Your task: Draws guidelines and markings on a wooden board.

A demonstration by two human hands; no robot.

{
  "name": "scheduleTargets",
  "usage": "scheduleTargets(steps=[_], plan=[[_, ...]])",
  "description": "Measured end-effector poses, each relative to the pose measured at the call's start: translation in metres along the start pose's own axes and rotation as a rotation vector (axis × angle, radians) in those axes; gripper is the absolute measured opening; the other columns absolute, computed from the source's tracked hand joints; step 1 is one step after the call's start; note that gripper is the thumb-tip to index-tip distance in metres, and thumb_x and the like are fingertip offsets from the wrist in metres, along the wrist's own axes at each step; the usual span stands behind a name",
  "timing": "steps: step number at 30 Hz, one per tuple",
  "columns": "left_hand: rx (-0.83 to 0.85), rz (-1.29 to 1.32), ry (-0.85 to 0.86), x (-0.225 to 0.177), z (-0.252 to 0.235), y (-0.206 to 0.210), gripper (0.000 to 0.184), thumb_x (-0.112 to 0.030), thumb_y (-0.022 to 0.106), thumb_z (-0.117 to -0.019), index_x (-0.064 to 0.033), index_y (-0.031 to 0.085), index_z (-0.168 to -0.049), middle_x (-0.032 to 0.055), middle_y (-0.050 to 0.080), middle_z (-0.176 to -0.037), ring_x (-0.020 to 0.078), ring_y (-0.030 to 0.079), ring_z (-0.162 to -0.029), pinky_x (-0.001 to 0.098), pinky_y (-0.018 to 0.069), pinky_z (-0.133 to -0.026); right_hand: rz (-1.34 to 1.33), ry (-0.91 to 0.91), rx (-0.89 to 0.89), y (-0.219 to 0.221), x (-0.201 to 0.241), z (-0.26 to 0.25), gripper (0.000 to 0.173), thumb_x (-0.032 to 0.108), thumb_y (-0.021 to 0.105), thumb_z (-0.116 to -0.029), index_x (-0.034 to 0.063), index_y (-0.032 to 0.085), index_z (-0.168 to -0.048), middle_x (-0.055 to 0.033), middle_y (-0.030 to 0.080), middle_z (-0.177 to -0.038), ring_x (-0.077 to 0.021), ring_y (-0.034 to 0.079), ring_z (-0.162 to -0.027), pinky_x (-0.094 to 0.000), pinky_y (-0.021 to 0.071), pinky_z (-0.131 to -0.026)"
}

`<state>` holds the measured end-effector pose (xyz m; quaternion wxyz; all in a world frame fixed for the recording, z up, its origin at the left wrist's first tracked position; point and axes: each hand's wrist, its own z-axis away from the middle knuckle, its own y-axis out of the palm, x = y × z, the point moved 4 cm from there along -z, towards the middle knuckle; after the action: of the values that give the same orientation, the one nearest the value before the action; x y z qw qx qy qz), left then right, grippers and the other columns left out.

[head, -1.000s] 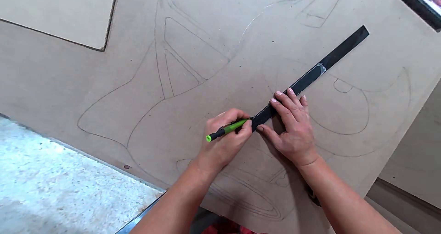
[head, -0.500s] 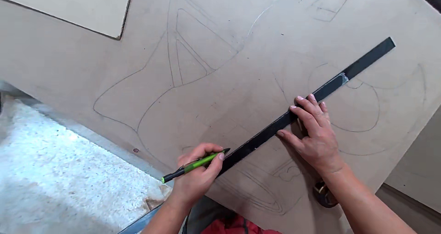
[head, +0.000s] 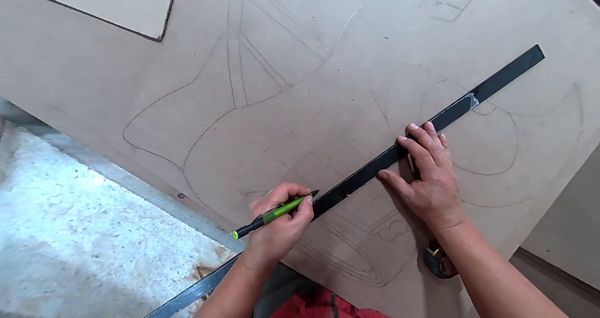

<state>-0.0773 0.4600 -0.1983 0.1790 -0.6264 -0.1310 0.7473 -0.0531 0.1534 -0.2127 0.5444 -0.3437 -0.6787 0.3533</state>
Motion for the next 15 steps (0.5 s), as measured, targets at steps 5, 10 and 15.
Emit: scheduleTargets(steps=[5, 10, 15], plan=[[0.005, 0.0, 0.018, -0.0012, -0.0021, -0.0004, 0.01, -0.021, 0.072, -0.0848, -0.019, 0.074, -0.094, -0.0096, 0.069, -0.074, 0.0017, 0.064, -0.061, 0.0191, 0.0545, -0.051, 0.012, -0.001, -0.009, 0.0008, -0.0008, -0.0008, 0.068, 0.059, 0.074, -0.0881, 0.0139, 0.064, -0.138, -0.0092, 0.051, -0.156, -0.0304, 0.035, -0.153, -0.0577, 0.0258, -0.126], [0.018, -0.014, 0.011, -0.0014, -0.002, -0.0006, 0.01, -0.022, 0.072, -0.0848, -0.02, 0.074, -0.094, -0.0101, 0.069, -0.074, 0.0015, 0.063, -0.06, 0.0191, 0.0539, -0.05, 0.024, 0.01, -0.002, 0.0011, 0.0006, -0.001, 0.068, 0.059, 0.073, -0.0884, 0.0141, 0.063, -0.139, -0.0081, 0.05, -0.157, -0.0296, 0.034, -0.153, -0.057, 0.0255, -0.127], [0.03, -0.085, 0.087, -0.0059, -0.0013, 0.0009, 0.008, -0.021, 0.071, -0.0855, -0.0182, 0.074, -0.092, -0.0105, 0.069, -0.08, -0.0009, 0.063, -0.065, 0.0171, 0.0543, -0.054, 0.038, 0.025, 0.0, 0.0014, 0.0008, -0.0019, 0.068, 0.06, 0.071, -0.0892, 0.0156, 0.063, -0.14, -0.007, 0.048, -0.159, -0.0285, 0.033, -0.154, -0.0563, 0.025, -0.127]])
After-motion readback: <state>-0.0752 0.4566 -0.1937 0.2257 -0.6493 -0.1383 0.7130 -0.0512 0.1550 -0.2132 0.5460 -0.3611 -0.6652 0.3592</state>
